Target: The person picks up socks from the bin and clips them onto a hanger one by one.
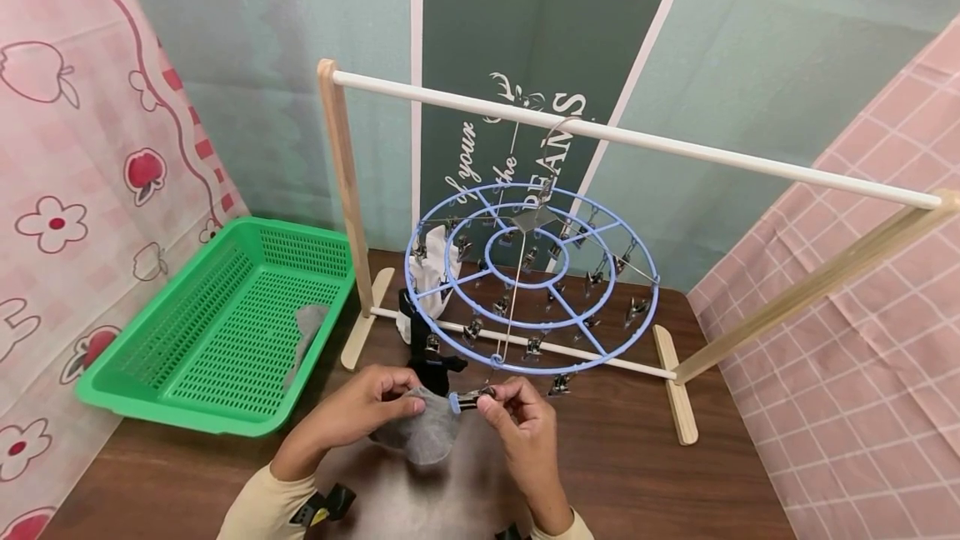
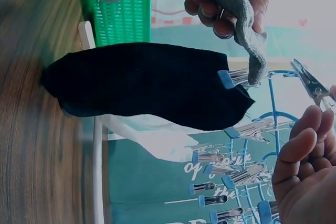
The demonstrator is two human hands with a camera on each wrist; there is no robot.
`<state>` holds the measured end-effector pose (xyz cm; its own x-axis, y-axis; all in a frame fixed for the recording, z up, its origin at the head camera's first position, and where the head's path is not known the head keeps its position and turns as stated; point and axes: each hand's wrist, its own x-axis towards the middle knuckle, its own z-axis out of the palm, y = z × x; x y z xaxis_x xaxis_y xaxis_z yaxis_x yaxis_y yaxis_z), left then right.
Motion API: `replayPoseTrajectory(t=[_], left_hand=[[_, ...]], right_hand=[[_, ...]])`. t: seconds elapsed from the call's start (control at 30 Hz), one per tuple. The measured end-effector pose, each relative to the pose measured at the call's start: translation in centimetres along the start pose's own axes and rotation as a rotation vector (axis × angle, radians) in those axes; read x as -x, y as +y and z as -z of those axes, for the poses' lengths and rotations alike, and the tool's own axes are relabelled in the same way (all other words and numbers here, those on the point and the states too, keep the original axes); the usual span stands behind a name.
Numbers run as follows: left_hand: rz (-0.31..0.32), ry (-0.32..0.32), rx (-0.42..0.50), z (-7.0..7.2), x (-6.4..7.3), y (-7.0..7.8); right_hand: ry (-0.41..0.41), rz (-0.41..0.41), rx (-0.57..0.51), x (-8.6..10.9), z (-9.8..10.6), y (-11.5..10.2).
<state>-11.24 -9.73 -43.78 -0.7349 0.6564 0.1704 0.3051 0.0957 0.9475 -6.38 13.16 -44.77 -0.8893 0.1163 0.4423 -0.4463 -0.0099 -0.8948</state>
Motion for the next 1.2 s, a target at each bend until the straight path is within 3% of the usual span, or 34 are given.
replayPoseTrajectory(t=[0.13, 0.47, 0.6, 0.9, 1.2], left_hand=[[-0.028, -0.011, -0.001, -0.1, -0.2, 0.0], [0.017, -0.003, 0.038, -0.9, -0.7, 0.4], [0.022, -0.004, 0.074, -1.1, -0.9, 0.5], [-0.065, -0.004, 0.185, -1.3, -1.3, 0.4], [-0.084, 0.042, 0.207, -1.6, -1.6, 0.1]], right_hand=[[0.008, 0.051, -0.028, -0.2, 0.0, 0.3], [-0.033, 0.109, -0.101, -0.3, 0.3, 0.7], [-0.047, 0.105, -0.112, -0.3, 0.4, 0.8], [-0.067, 0.064, -0.128, -0.1, 0.4, 0.6], [-0.081, 0.010, -0.109, 0.0, 0.6, 0.4]])
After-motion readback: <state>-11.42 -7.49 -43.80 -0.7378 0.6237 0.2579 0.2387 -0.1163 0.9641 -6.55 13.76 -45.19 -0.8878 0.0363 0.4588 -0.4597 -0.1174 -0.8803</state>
